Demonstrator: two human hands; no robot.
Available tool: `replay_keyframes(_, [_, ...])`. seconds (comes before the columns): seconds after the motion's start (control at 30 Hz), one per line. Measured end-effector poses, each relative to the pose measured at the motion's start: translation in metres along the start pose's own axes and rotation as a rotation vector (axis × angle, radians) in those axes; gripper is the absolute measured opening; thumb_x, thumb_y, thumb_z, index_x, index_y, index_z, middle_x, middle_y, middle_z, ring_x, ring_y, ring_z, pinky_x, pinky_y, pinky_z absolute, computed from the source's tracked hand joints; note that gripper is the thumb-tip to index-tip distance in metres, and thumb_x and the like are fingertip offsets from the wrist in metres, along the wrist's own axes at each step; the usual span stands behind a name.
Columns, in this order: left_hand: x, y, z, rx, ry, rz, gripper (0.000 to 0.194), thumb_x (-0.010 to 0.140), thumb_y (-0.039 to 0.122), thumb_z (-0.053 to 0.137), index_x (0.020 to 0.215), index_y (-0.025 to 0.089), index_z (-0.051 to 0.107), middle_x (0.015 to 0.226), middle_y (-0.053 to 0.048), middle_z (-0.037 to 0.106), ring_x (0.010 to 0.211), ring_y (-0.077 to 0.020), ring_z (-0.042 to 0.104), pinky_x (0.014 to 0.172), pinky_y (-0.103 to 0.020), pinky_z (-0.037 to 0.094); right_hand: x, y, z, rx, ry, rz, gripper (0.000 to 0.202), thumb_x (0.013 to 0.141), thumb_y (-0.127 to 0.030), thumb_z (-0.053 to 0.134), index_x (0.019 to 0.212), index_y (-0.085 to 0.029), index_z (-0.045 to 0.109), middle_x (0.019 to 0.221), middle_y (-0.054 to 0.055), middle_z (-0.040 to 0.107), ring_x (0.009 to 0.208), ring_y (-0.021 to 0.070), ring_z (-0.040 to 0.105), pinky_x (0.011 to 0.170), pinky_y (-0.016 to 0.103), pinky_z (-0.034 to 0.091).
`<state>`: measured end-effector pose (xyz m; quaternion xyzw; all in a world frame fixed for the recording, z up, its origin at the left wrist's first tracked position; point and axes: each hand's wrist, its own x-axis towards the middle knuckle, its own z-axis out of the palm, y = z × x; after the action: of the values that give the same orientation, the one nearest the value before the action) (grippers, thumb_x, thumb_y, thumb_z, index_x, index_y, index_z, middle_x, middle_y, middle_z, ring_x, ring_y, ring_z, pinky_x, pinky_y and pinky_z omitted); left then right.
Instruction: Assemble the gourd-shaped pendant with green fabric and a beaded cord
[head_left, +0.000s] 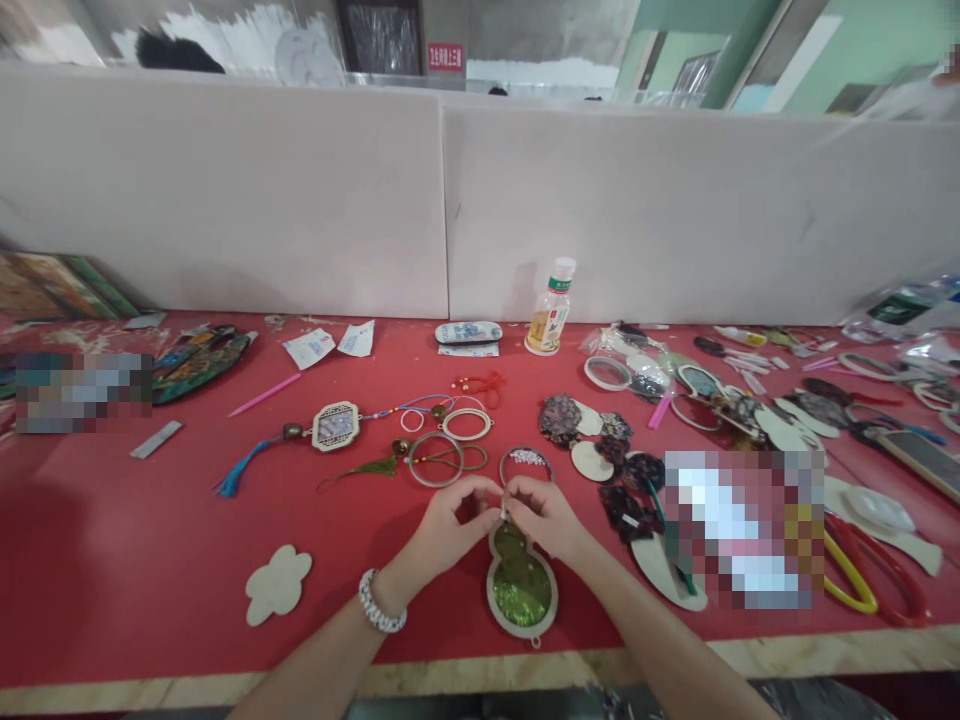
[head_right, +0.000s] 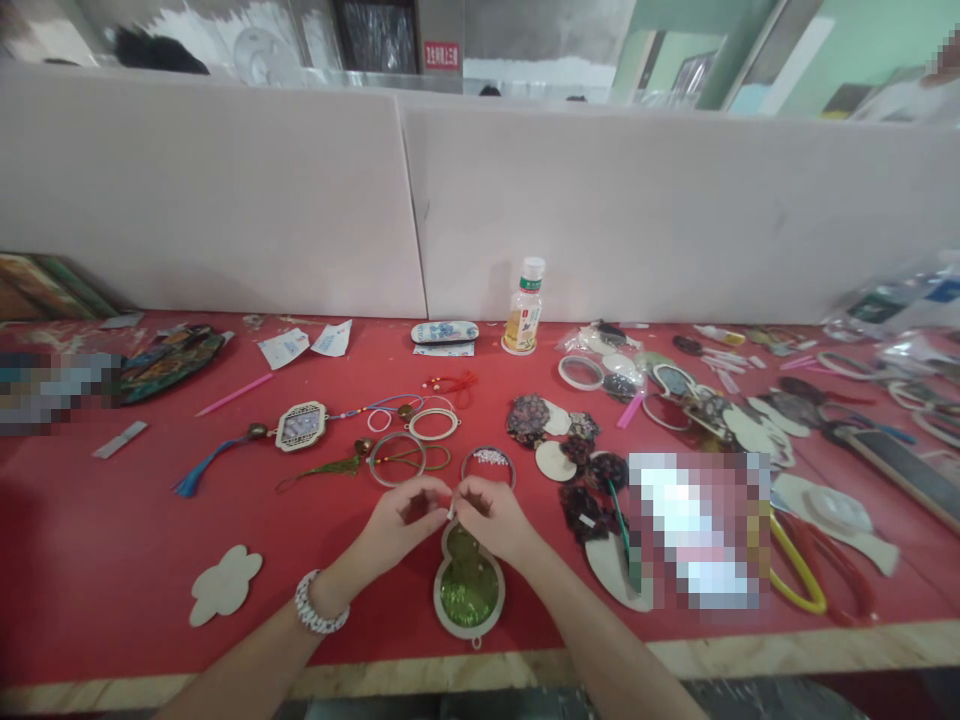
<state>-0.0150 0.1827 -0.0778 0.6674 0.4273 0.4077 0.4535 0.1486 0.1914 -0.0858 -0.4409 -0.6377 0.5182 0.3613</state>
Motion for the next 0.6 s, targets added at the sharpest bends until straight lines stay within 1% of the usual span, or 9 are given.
replay_keyframes(0.13, [0.0001,0.0016,-0.0009,0.017,-0.064,0.005,0.008,0.073,0.018,0.058,0.079,0.015,0.062,0.070,-0.002,0.060,0.061,-0.0113,0.050,0.057,-0.021,0.041,-0.0003,0.0047,0.0008,-0.053,0.002,-0.057,0.010,0.073,-0.019,0.045,0.064,-0.017,0.047,0.053,-0.006,0.042,0.045,0.0054,0.039,0.043,0.015,0.033])
replay_keyframes(0.23, [0.0001,0.0022,-0.0011,0.034,-0.061,0.014,0.007,0.073,0.016,0.057,0.077,0.014,0.062,0.071,-0.002,0.061,0.062,-0.0118,0.051,0.058,-0.021,0.040,-0.0003,0.0019,0.0005,-0.074,-0.012,-0.066,0.010,0.072,-0.019,0.044,0.063,-0.017,0.047,0.053,-0.006,0.042,0.046,0.0061,0.039,0.044,0.016,0.033])
replay_keyframes(0.37, [0.0003,0.0015,-0.0001,0.029,-0.056,0.008,0.007,0.073,0.017,0.057,0.079,0.014,0.061,0.072,-0.003,0.061,0.063,-0.0120,0.052,0.059,-0.021,0.041,0.0000,-0.0014,-0.0002,-0.118,0.004,-0.076,0.010,0.072,-0.016,0.044,0.063,-0.017,0.047,0.053,-0.005,0.042,0.048,0.0064,0.039,0.045,0.016,0.032])
replay_keyframes(0.6, [-0.0007,0.0022,-0.0001,-0.006,-0.067,-0.001,0.006,0.073,0.015,0.058,0.078,0.014,0.060,0.073,-0.002,0.061,0.066,-0.0124,0.053,0.062,-0.022,0.042,-0.0002,-0.0001,-0.0005,-0.116,0.006,-0.070,0.009,0.073,-0.016,0.044,0.064,-0.017,0.048,0.054,-0.005,0.043,0.047,0.0065,0.038,0.045,0.017,0.031])
